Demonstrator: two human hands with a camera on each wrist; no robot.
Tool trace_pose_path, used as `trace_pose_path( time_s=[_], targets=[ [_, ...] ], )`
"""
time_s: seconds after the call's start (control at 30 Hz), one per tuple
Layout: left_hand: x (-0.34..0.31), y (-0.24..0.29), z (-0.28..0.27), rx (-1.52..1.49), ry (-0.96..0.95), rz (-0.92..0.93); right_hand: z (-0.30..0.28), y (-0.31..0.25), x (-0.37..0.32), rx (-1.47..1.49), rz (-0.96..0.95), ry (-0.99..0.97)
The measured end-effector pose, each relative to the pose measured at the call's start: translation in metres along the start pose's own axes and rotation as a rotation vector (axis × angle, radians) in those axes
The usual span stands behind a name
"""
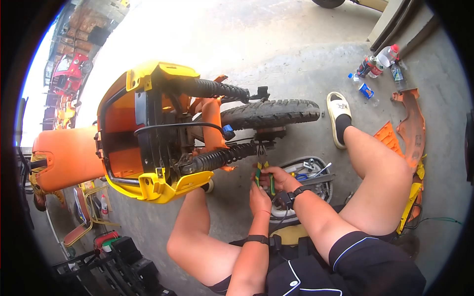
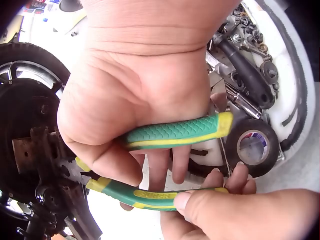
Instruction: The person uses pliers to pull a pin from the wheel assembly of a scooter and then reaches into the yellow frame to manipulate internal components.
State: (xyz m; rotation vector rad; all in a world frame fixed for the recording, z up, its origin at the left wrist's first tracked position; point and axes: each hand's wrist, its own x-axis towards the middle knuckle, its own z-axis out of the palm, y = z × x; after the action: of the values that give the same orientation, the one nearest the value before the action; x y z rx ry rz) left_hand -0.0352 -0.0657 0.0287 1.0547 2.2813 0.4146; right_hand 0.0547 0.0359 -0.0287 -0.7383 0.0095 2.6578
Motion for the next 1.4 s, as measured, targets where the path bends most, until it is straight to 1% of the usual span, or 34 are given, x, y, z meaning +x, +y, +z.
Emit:
trace_pose_path(
  time_s=[0.03, 0.13, 0.17, 0.2, 0.23, 0.27, 0.3, 0.33, 0.37, 0.43, 0.53, 0.67, 0.73, 0.77, 0.8, 0.83, 0.87, 0.93, 1.0, 1.07, 1.13, 1.2, 1.23, 1.3, 1.33, 1.4],
  targets=[
    [-0.001, 0.000, -0.001, 0.024, -0.003, -0.037, 0.003, -0.001, -0.002, 0.009, 0.003, 0.003],
    [0.002, 0.000, -0.001, 0.004, -0.032, -0.045, -0.001, -0.004, 0.008, -0.036, 0.047, 0.029],
    [0.002, 0.002, 0.000, 0.006, -0.031, -0.055, -0.007, -0.002, 0.019, -0.043, 0.041, -0.030],
    [0.002, 0.005, 0.003, 0.037, 0.010, -0.010, -0.007, -0.002, 0.024, -0.046, 0.033, -0.088],
    [0.002, 0.008, 0.006, 0.070, 0.049, 0.040, -0.008, -0.003, 0.026, -0.040, 0.034, -0.089],
    [-0.001, 0.010, 0.008, 0.076, 0.045, 0.039, -0.009, -0.004, 0.028, -0.067, 0.039, -0.014],
    [-0.005, 0.013, 0.011, 0.155, 0.064, 0.050, -0.010, -0.003, 0.029, -0.095, 0.046, 0.062],
    [-0.006, 0.015, 0.014, 0.232, 0.083, 0.063, -0.011, -0.002, 0.031, -0.089, 0.046, 0.063],
    [-0.007, 0.016, 0.016, 0.234, 0.079, 0.062, -0.011, -0.001, 0.032, -0.092, 0.031, 0.064],
    [-0.009, 0.017, 0.024, 0.186, 0.156, -0.065, -0.005, -0.002, 0.028, -0.096, 0.021, 0.073],
    [-0.006, 0.016, 0.030, 0.164, 0.157, -0.106, -0.001, -0.007, 0.022, -0.137, -0.002, 0.125],
    [-0.004, 0.031, 0.026, 0.128, 0.139, -0.130, -0.003, -0.010, 0.023, -0.157, 0.036, 0.126],
    [-0.004, 0.038, 0.024, 0.127, 0.078, -0.193, -0.012, -0.011, 0.025, -0.168, 0.043, 0.128],
    [-0.004, 0.041, 0.023, 0.128, 0.072, -0.195, -0.017, -0.011, 0.026, -0.152, 0.066, 0.068],
    [-0.002, 0.044, 0.020, 0.118, 0.037, -0.239, -0.017, -0.012, 0.026, -0.137, 0.090, 0.006],
    [-0.002, 0.045, 0.019, 0.109, 0.004, -0.284, -0.017, -0.012, 0.025, -0.134, 0.094, 0.010],
    [-0.003, 0.041, 0.021, 0.112, 0.000, -0.287, -0.017, -0.012, 0.024, -0.140, 0.103, -0.020],
    [-0.001, 0.037, 0.027, 0.105, 0.177, -0.146, -0.010, -0.018, 0.020, -0.151, 0.105, -0.050],
    [-0.001, 0.034, 0.027, 0.102, 0.172, -0.151, -0.003, -0.016, 0.017, 0.002, 0.131, -0.109],
    [0.000, 0.032, 0.023, 0.102, 0.174, -0.158, 0.003, -0.016, 0.015, 0.044, 0.128, -0.141],
    [0.004, 0.025, 0.026, 0.129, 0.125, -0.207, -0.003, -0.014, 0.019, 0.082, 0.119, -0.171],
    [0.008, 0.017, 0.023, 0.129, 0.105, -0.202, -0.009, -0.007, 0.028, -0.006, 0.115, -0.104],
    [0.009, 0.015, 0.022, 0.123, 0.083, -0.195, -0.008, -0.003, 0.031, -0.009, 0.117, -0.104],
    [0.011, 0.019, 0.016, 0.072, 0.057, -0.214, -0.003, 0.002, 0.034, -0.166, 0.030, 0.158],
    [0.012, 0.022, 0.011, 0.029, 0.036, -0.234, 0.002, 0.002, 0.032, -0.174, 0.030, 0.162],
    [0.015, 0.011, 0.012, 0.028, 0.006, -0.223, 0.014, 0.003, 0.027, -0.203, -0.041, 0.245]
  ],
)
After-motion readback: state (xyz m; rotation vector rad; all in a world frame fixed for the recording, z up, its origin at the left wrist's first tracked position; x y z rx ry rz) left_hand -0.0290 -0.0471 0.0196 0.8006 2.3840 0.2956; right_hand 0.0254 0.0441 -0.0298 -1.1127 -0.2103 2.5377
